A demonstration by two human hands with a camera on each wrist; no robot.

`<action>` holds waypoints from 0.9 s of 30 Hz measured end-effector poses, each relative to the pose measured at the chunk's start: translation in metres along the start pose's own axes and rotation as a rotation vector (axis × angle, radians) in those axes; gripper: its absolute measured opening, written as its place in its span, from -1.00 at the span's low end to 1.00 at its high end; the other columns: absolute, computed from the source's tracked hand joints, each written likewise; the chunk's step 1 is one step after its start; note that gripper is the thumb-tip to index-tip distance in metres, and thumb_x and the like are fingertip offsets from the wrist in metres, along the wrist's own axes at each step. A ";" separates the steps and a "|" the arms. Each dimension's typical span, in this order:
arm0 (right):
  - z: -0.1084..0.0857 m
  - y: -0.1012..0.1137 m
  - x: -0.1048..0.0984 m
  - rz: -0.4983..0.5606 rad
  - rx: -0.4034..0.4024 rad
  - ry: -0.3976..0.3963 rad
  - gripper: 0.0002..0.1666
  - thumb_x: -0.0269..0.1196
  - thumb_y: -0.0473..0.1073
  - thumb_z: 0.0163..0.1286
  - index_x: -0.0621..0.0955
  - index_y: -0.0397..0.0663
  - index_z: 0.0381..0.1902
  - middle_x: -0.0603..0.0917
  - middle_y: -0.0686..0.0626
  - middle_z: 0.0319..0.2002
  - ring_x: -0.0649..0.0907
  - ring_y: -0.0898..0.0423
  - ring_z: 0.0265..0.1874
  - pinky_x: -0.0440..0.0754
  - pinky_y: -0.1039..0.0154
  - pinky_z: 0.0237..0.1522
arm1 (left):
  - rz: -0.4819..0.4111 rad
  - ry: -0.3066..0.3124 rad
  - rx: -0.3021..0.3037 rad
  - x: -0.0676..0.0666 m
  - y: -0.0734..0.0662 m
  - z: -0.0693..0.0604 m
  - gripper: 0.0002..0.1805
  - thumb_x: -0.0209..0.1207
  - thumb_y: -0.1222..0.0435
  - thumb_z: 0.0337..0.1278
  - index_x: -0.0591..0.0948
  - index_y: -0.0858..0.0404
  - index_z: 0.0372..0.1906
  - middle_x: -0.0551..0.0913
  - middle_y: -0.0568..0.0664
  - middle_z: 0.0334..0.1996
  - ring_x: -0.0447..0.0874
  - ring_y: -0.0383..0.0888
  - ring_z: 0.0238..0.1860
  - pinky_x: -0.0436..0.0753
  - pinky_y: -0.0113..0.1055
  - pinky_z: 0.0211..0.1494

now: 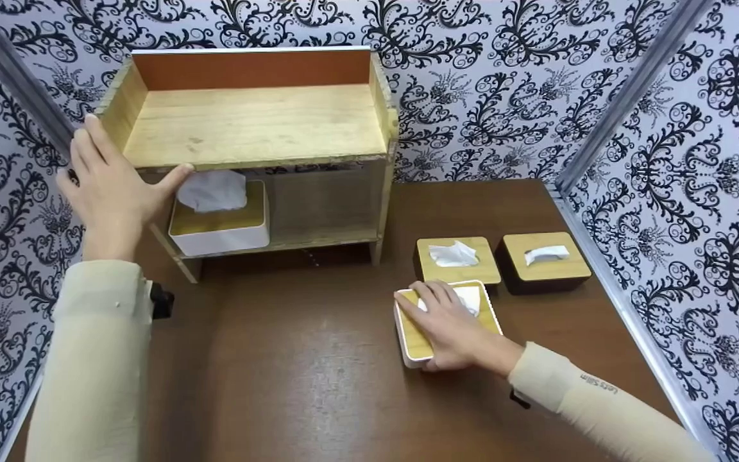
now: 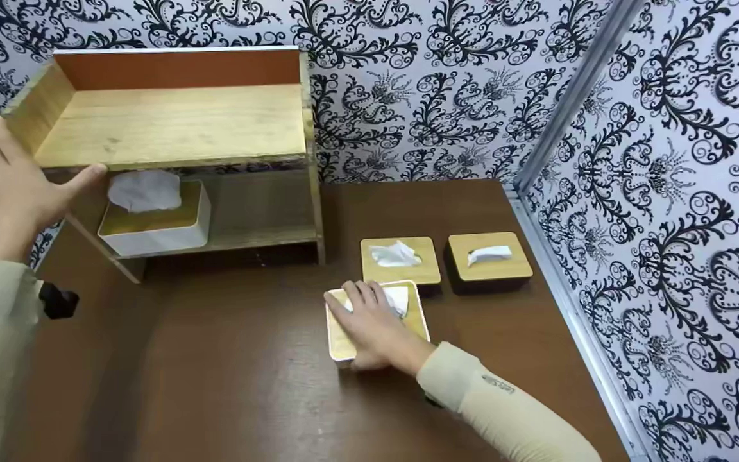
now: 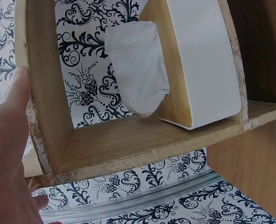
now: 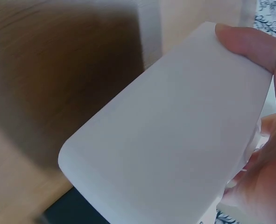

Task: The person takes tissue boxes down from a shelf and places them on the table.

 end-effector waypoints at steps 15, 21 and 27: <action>-0.037 -0.056 0.011 -0.028 -0.008 -0.026 0.50 0.57 0.32 -0.45 0.20 -0.02 0.49 0.31 -0.34 0.34 0.33 -0.32 0.31 0.24 -0.27 0.38 | 0.008 0.024 -0.008 -0.001 0.001 -0.001 0.47 -0.15 -0.63 -0.18 -0.61 0.25 0.47 -0.53 0.33 0.52 -0.44 0.27 0.56 -0.21 0.42 0.47; -0.054 -0.080 0.016 -0.098 -0.055 -0.052 0.53 0.57 0.32 -0.53 0.24 -0.07 0.47 0.36 -0.36 0.29 0.37 -0.30 0.26 0.30 -0.23 0.34 | 0.008 0.005 -0.006 0.000 0.000 0.000 0.49 -0.12 -0.63 -0.20 -0.61 0.23 0.47 -0.48 0.34 0.53 -0.37 0.28 0.56 -0.17 0.41 0.48; -0.072 -0.105 0.021 -0.110 -0.064 -0.075 0.54 0.58 0.29 -0.58 0.26 -0.10 0.45 0.38 -0.36 0.27 0.38 -0.31 0.24 0.30 -0.27 0.33 | 0.020 0.019 -0.006 0.000 0.001 -0.001 0.49 -0.16 -0.64 -0.20 -0.62 0.25 0.46 -0.51 0.35 0.52 -0.40 0.29 0.56 -0.17 0.41 0.47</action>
Point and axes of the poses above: each hand's wrist, its own z-axis towards the middle knuckle, its own x-axis out of the palm, y = z × x, the point moved 4 cm from there along z, towards the middle knuckle
